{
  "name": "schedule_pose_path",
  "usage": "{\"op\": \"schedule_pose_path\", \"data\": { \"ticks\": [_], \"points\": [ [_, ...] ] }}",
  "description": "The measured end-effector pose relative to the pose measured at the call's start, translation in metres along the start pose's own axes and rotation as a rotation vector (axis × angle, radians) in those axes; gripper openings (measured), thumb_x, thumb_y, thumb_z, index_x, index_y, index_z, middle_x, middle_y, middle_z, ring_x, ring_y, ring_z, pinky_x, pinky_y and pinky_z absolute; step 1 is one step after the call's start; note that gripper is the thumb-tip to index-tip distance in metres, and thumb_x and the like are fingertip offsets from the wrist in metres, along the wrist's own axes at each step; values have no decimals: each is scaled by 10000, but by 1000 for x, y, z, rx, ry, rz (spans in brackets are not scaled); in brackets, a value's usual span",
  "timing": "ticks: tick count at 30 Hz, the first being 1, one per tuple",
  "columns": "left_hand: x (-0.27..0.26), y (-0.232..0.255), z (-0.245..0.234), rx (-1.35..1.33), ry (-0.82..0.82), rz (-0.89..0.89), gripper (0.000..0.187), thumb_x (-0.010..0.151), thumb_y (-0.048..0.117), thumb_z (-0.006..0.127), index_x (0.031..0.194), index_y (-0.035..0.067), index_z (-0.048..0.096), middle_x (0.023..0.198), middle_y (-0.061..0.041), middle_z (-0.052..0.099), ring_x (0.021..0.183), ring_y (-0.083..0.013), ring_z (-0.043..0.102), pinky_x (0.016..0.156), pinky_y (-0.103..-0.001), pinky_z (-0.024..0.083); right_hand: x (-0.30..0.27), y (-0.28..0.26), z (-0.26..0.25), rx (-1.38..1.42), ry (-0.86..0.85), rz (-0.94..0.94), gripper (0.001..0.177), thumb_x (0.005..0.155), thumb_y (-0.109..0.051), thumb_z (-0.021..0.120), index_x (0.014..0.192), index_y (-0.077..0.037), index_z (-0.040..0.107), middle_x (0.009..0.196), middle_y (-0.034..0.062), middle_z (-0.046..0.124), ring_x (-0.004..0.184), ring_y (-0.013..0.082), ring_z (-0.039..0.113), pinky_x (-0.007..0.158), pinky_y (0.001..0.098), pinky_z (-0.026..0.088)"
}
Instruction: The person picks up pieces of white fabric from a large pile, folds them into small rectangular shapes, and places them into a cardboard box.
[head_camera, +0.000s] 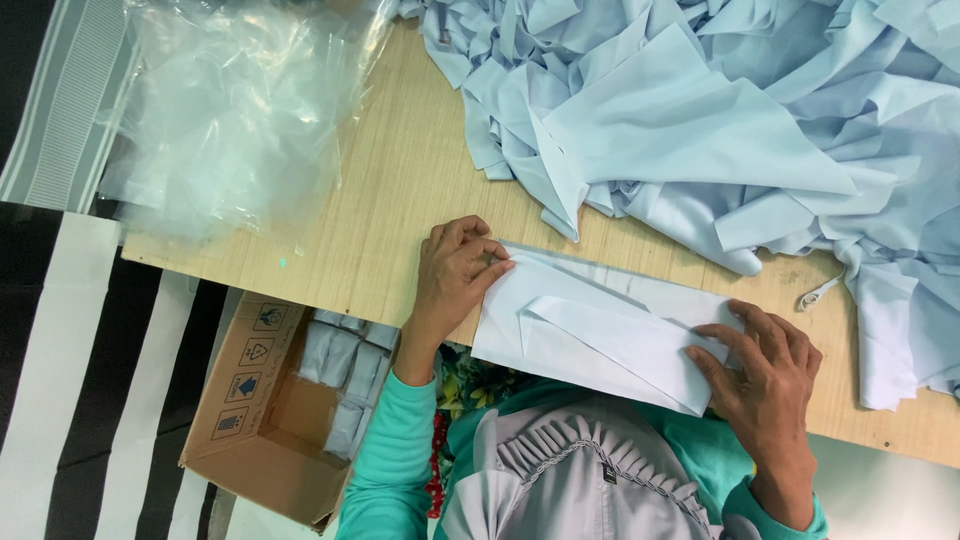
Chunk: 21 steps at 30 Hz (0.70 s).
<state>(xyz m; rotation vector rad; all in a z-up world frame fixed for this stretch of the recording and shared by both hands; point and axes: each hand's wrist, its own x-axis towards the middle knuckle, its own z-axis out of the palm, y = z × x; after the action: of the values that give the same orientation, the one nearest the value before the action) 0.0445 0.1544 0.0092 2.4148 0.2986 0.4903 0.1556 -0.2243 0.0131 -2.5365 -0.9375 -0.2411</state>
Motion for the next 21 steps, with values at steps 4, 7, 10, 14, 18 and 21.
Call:
{"op": "schedule_pose_path", "data": {
  "ticks": [4, 7, 10, 14, 18, 21],
  "points": [
    [-1, -3, 1, -5, -8, -7, 137, 925, 309, 776, 981, 189, 739, 1192, -22, 578, 1107, -260, 538, 925, -421, 430, 0, 2, 2, -3, 10, -21, 240, 936, -376, 780, 1136, -245, 759, 1397, 48, 684, 1294, 313, 590, 1095, 453, 366],
    [-1, -3, 1, 10, -3, -4, 140, 922, 314, 780, 983, 195, 739, 1190, -17, 578, 1102, -259, 542, 919, -420, 439, 0, 2, 1, -1, 8, -23, 243, 934, -372, 783, 1140, -244, 759, 1398, 48, 682, 1296, 310, 588, 1089, 449, 361],
    [1, -2, 0, 13, 5, 17, 142, 926, 309, 779, 982, 186, 736, 1178, -22, 579, 1098, -253, 553, 925, -419, 438, 0, 1, 1, -6, 14, -18, 245, 935, -383, 781, 1136, -244, 760, 1395, 39, 680, 1285, 312, 585, 1076, 451, 373],
    [3, 0, -1, 33, 1, 27, 140, 937, 303, 768, 983, 174, 738, 1169, -19, 571, 1070, -240, 562, 913, -410, 429, 1, -1, 0, -9, 22, -8, 228, 944, -394, 775, 1117, -247, 765, 1386, 27, 678, 1260, 298, 590, 1056, 444, 374],
    [2, -2, -1, 15, -11, 27, 155, 941, 315, 759, 986, 167, 745, 1178, -27, 573, 1075, -247, 574, 919, -427, 437, 3, 0, 2, -25, 44, -14, 220, 949, -394, 777, 1111, -245, 766, 1373, 29, 688, 1251, 299, 599, 1051, 430, 374],
    [2, 2, -4, 45, -33, 4, 195, 935, 320, 758, 1073, 190, 713, 1199, 7, 575, 1093, -255, 568, 905, -428, 439, 9, -5, -3, -10, 43, -5, 235, 935, -380, 779, 1124, -241, 760, 1374, 34, 683, 1245, 299, 589, 1052, 429, 371]
  ]
}}
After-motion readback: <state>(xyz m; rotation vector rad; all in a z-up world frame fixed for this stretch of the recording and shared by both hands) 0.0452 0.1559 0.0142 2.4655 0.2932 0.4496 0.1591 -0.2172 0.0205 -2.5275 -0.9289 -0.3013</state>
